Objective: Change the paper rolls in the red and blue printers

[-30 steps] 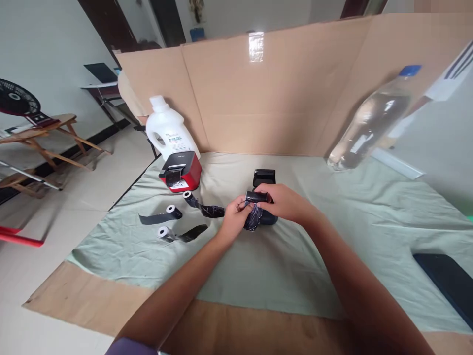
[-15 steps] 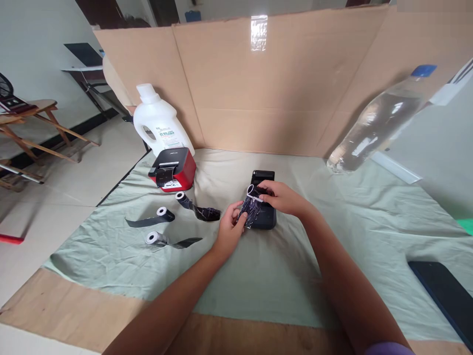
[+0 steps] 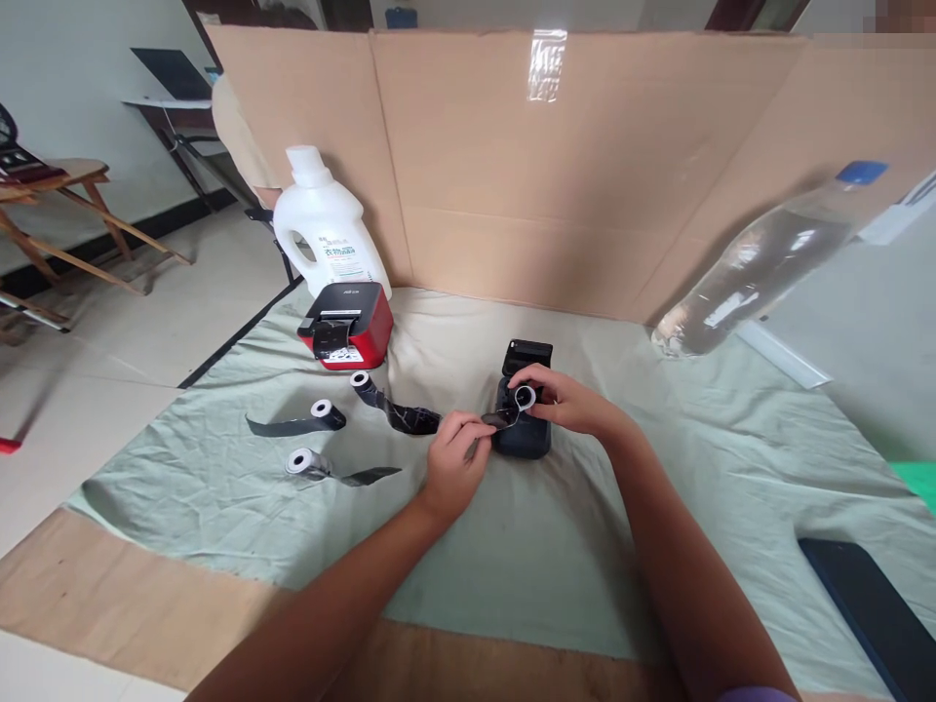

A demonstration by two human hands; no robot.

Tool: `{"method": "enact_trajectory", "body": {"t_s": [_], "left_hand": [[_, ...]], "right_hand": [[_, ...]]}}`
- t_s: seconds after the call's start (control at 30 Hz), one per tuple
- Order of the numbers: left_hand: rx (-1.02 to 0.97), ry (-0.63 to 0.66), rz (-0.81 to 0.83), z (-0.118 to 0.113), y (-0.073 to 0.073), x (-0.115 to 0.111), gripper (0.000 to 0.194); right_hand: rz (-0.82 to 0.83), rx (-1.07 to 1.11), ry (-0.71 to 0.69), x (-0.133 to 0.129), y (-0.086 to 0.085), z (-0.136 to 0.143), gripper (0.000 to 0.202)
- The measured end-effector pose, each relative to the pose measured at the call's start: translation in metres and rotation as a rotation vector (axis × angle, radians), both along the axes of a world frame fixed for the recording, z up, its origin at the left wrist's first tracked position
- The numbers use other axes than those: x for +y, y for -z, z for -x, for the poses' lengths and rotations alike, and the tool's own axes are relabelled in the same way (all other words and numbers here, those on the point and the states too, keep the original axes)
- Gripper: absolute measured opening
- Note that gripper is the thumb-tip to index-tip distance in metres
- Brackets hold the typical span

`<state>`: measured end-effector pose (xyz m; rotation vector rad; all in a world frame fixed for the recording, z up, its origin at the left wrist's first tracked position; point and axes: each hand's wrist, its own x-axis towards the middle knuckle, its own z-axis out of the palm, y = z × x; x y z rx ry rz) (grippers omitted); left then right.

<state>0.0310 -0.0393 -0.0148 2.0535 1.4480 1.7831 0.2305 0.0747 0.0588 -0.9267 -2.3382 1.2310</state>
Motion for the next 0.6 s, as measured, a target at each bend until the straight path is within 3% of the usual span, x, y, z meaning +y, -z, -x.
{"method": "enact_trajectory", "body": {"t_s": [0.23, 0.6], "left_hand": [[0.084, 0.009, -0.015, -0.002, 0.000, -0.004, 0.019], [0.077, 0.043, 0.062, -0.001, 0.002, -0.005, 0.018]], "right_hand": [[0.065, -0.200, -0.036, -0.008, -0.021, -0.006, 0.055], [0.057, -0.310, 0.001, -0.007, -0.021, 0.002, 0.040]]}}
